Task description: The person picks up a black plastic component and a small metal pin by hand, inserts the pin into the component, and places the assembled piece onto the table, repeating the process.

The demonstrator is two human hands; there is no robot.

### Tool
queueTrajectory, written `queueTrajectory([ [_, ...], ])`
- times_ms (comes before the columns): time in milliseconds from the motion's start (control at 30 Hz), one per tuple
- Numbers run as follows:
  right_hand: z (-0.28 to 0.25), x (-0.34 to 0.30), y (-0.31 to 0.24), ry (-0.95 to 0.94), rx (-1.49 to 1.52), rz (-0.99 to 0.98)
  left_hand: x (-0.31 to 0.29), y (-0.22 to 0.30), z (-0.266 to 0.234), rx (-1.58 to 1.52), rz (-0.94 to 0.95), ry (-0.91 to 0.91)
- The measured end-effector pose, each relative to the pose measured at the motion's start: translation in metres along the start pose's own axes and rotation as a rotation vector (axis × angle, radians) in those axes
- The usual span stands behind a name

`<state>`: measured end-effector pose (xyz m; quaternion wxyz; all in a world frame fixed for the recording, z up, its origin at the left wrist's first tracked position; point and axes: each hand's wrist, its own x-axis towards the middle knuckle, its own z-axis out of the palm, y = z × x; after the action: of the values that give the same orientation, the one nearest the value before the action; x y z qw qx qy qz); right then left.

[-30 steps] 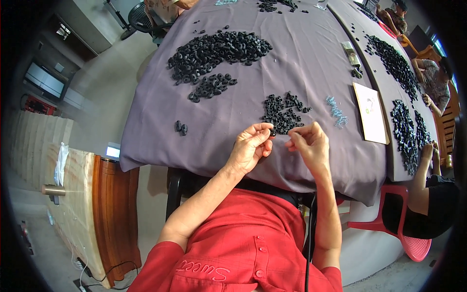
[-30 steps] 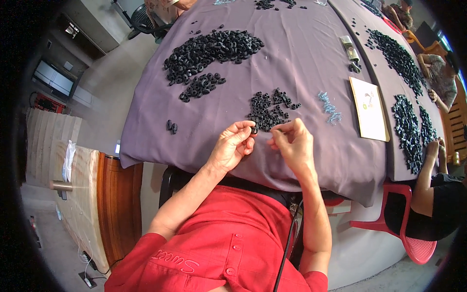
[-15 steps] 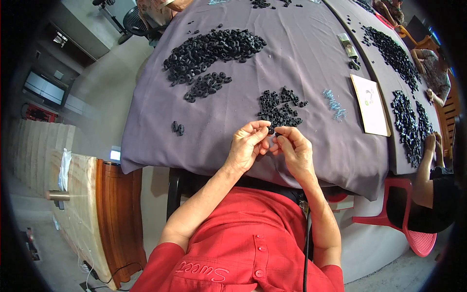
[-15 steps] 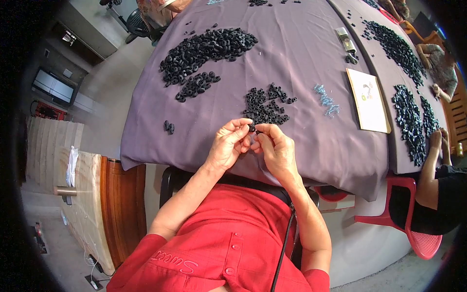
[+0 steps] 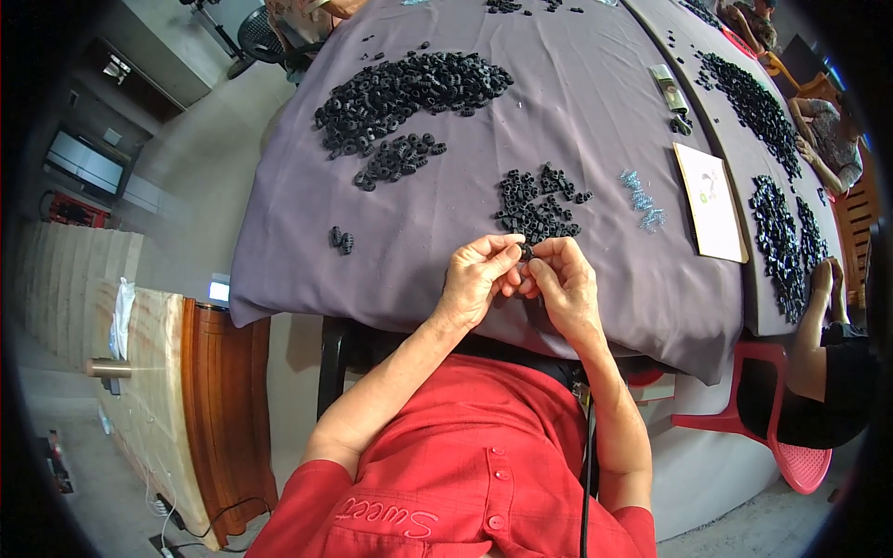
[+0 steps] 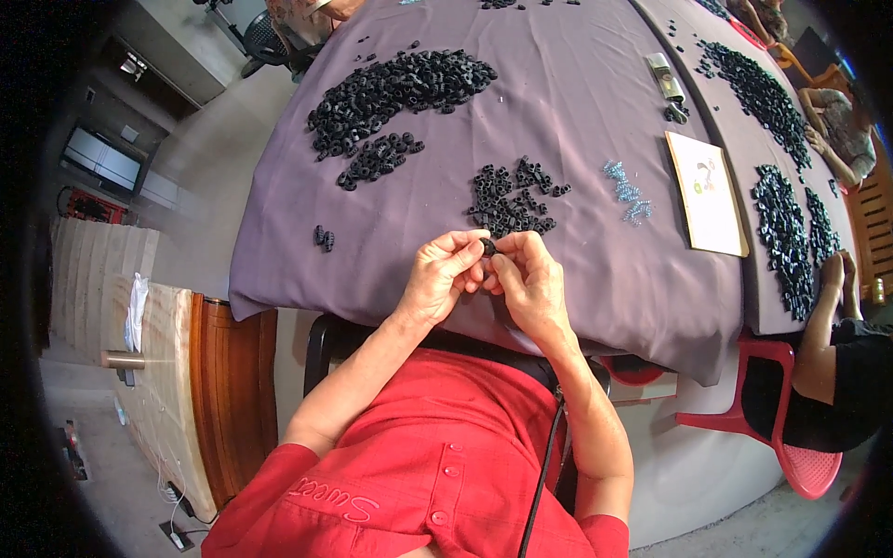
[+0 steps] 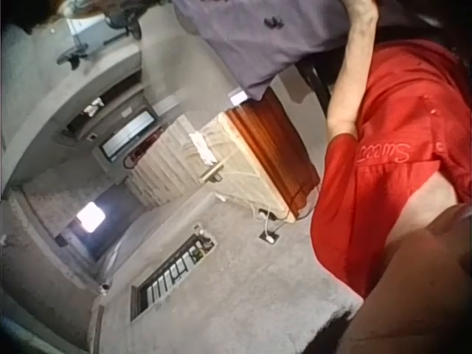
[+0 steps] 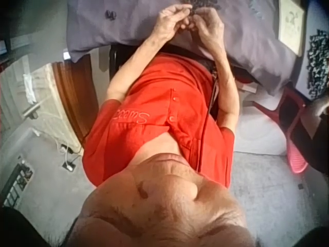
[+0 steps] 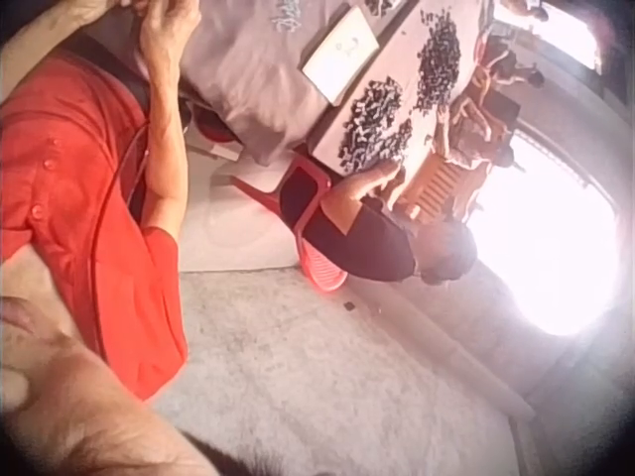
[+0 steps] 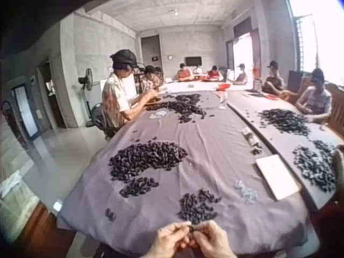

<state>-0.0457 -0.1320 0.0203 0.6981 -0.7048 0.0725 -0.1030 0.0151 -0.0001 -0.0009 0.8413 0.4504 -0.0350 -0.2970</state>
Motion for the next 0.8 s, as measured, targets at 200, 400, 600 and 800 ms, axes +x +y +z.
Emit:
queueTrajectory([
  [200,0.0004,0.0017,0.0092,-0.012,0.136,0.038,-0.0028,0.0010,0.0033,0.065,0.028,0.033],
  [400,0.0005,0.0021,0.0103,-0.013,0.193,0.065,-0.0020,-0.0020,0.0020,0.099,0.042,0.036],
  [600,0.0004,0.0020,0.0104,0.021,0.147,0.043,-0.0031,-0.0044,0.0071,0.172,0.084,0.062],
  [800,0.0020,0.0026,0.0118,0.007,0.082,0.048,-0.0030,-0.0043,0.0057,0.261,0.126,0.057],
])
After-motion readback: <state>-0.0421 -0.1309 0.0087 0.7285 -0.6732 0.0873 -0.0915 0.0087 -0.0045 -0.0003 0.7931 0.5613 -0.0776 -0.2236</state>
